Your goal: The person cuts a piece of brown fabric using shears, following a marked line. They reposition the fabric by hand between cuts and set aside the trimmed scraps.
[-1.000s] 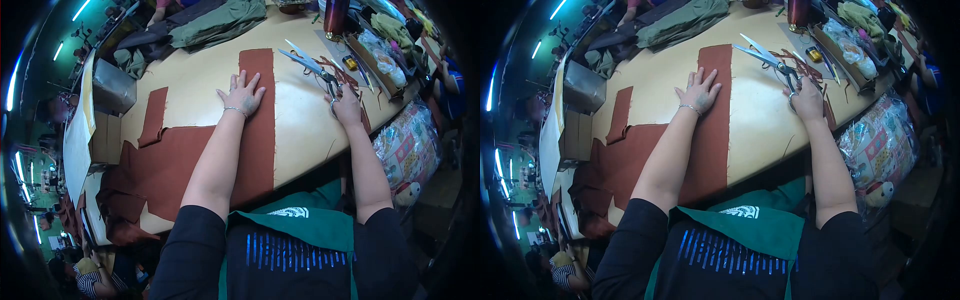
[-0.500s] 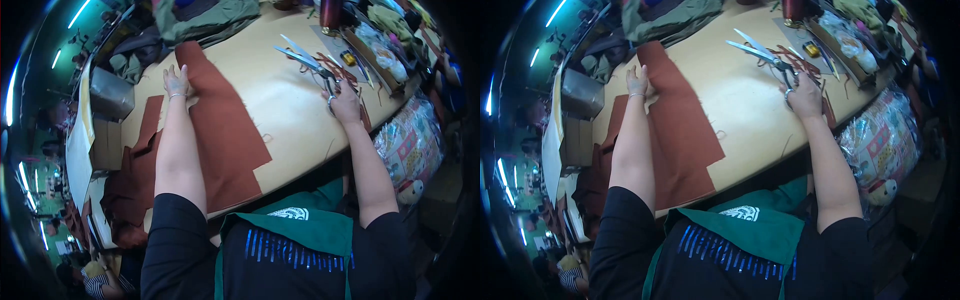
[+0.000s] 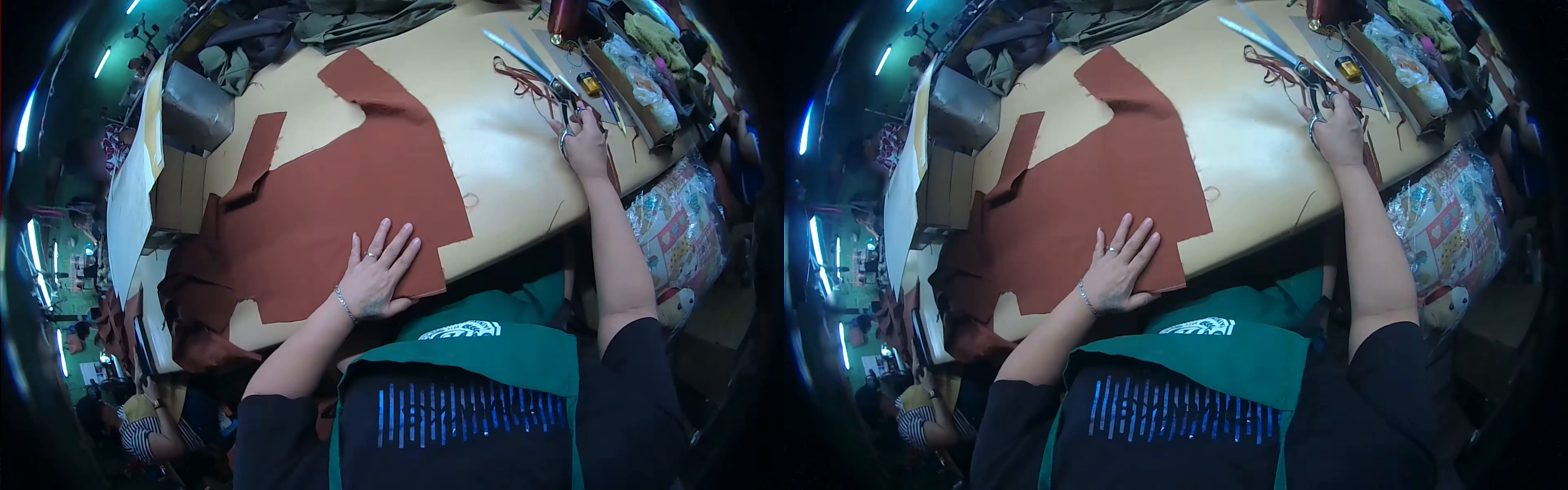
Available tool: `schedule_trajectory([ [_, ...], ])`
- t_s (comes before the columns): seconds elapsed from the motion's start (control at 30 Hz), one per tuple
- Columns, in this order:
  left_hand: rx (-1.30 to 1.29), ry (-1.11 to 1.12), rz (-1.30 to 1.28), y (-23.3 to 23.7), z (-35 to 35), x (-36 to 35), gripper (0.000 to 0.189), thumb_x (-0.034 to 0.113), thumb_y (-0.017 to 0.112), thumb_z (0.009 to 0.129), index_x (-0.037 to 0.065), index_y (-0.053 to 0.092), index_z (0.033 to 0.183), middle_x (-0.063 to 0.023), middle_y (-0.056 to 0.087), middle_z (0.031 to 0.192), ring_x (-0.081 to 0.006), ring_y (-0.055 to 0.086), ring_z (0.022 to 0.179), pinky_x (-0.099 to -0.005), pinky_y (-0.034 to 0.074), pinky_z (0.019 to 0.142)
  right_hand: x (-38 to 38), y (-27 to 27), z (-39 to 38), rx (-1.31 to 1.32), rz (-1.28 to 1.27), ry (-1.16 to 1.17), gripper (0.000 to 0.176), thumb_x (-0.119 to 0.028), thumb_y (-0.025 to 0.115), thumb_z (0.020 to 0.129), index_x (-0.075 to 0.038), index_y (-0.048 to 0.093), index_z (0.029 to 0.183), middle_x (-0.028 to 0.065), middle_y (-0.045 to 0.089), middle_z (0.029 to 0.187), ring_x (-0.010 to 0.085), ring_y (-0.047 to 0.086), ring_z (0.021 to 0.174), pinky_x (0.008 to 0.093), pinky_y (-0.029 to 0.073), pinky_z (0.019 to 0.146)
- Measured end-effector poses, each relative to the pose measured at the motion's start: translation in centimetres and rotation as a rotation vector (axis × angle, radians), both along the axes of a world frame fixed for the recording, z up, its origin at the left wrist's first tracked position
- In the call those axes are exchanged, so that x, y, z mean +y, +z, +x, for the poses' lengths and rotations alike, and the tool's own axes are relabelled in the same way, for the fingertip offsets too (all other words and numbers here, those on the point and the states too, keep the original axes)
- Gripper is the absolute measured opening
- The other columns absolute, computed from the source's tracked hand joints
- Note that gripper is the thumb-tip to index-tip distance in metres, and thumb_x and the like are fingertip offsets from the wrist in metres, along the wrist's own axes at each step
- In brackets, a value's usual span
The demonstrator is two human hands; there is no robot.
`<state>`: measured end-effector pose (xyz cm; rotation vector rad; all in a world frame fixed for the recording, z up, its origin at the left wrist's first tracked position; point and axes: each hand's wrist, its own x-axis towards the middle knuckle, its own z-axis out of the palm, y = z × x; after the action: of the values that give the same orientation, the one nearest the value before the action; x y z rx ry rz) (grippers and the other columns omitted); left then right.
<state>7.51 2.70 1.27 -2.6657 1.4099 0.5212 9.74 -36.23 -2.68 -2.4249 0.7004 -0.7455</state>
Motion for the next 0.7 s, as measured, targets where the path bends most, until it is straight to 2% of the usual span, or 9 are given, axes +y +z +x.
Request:
schedule_trajectory([
  [0.17,-0.003,-0.012,-0.038,-0.7,-1.3,-0.2,0.064,0.037,0.051,0.079,0.017,0.026,0.135,-0.0081,0.01,0.144,-0.0349,0.002,0.132,-0.0663,0.012,0.094,-1.0,4.6,0.2,-0.106,0.159,0.056,0.048,-0.04,0.07,0.069,0.002,0.055,0.087,0.0135,0.06,0.08,0.0254,0.057,0.075,0.0343,0.043,0.07],
  [0.33,0.032,0.343,-0.087,0.3,-3.6,-5.4,0.046,0.027,0.04,0.088,0.027,0.029,0.133,-0.0088,0.012,0.143,-0.038,0.007,0.13,-0.0676,0.019,0.091,-2.3,7.9,0.4,-0.177,0.422,0.175,0.056,-0.055,0.058,0.074,-0.001,0.054,0.087,-0.0014,0.048,0.06,0.0038,0.045,0.057,0.0178,0.036,0.051],
  [0.43,0.062,0.449,-0.187,1.1,-5.2,-8.4,0.046,0.026,0.04,0.088,0.026,0.03,0.133,-0.0101,0.012,0.143,-0.0388,0.008,0.13,-0.0678,0.02,0.09,-1.2,9.5,-1.9,-0.145,0.54,0.369,0.053,-0.055,0.056,0.076,-0.003,0.053,0.086,-0.0015,0.048,0.063,0.0041,0.044,0.055,0.019,0.037,0.049],
  [0.47,0.055,0.42,-0.196,1.0,-5.6,-8.7,0.047,0.026,0.041,0.087,0.025,0.03,0.132,-0.0118,0.014,0.142,-0.0393,0.01,0.13,-0.0681,0.021,0.09,-2.7,6.8,-1.9,-0.082,0.535,0.391,0.041,-0.046,0.053,0.082,-0.005,0.052,0.085,-0.0008,0.048,0.063,0.0062,0.045,0.054,0.0217,0.038,0.051],
  [0.5,0.071,0.407,-0.175,1.0,-6.1,-8.8,0.047,0.026,0.041,0.087,0.024,0.03,0.132,-0.0123,0.015,0.141,-0.0394,0.01,0.129,-0.068,0.021,0.09,-0.3,7.7,-4.2,-0.155,0.782,0.514,0.03,-0.037,0.047,0.086,-0.007,0.05,0.082,0.0004,0.049,0.065,0.0094,0.048,0.054,0.0244,0.04,0.052],
  [0.53,0.084,0.394,-0.156,1.0,-6.5,-8.8,0.047,0.027,0.042,0.087,0.024,0.03,0.132,-0.0127,0.016,0.141,-0.0396,0.011,0.129,-0.0678,0.021,0.09,0.3,6.8,-6.2,-0.002,0.933,0.531,0.027,-0.034,0.043,0.085,-0.008,0.049,0.079,0.004,0.05,0.07,0.0139,0.051,0.056,0.0254,0.041,0.053],
  [0.57,0.1,0.377,-0.134,1.0,-6.9,-8.7,0.047,0.027,0.042,0.087,0.023,0.03,0.132,-0.0132,0.017,0.14,-0.0397,0.012,0.129,-0.0677,0.022,0.089,0.7,5.1,-8.3,-0.056,1.441,0.524,0.028,-0.034,0.042,0.084,-0.008,0.048,0.074,0.0079,0.051,0.074,0.0178,0.053,0.059,0.027,0.043,0.052],
  [0.63,0.107,0.37,-0.131,1.3,-7.4,-8.6,0.049,0.026,0.042,0.086,0.022,0.029,0.133,-0.0134,0.018,0.14,-0.0402,0.013,0.129,-0.0667,0.023,0.09,2.7,3.9,-12.7,0.194,1.311,0.604,0.03,-0.032,0.045,0.082,-0.005,0.051,0.071,0.0094,0.053,0.074,0.0189,0.055,0.056,0.0291,0.047,0.052],
  [0.7,0.154,0.373,-0.135,1.8,-7.7,-8.5,0.049,0.026,0.042,0.086,0.023,0.029,0.133,-0.0133,0.017,0.14,-0.0403,0.013,0.129,-0.0662,0.023,0.09,3.8,2.6,-16.0,0.517,1.24,0.615,0.023,-0.026,0.059,0.081,-0.005,0.05,0.078,0.0009,0.053,0.064,0.0089,0.053,0.053,0.0227,0.043,0.049],
])
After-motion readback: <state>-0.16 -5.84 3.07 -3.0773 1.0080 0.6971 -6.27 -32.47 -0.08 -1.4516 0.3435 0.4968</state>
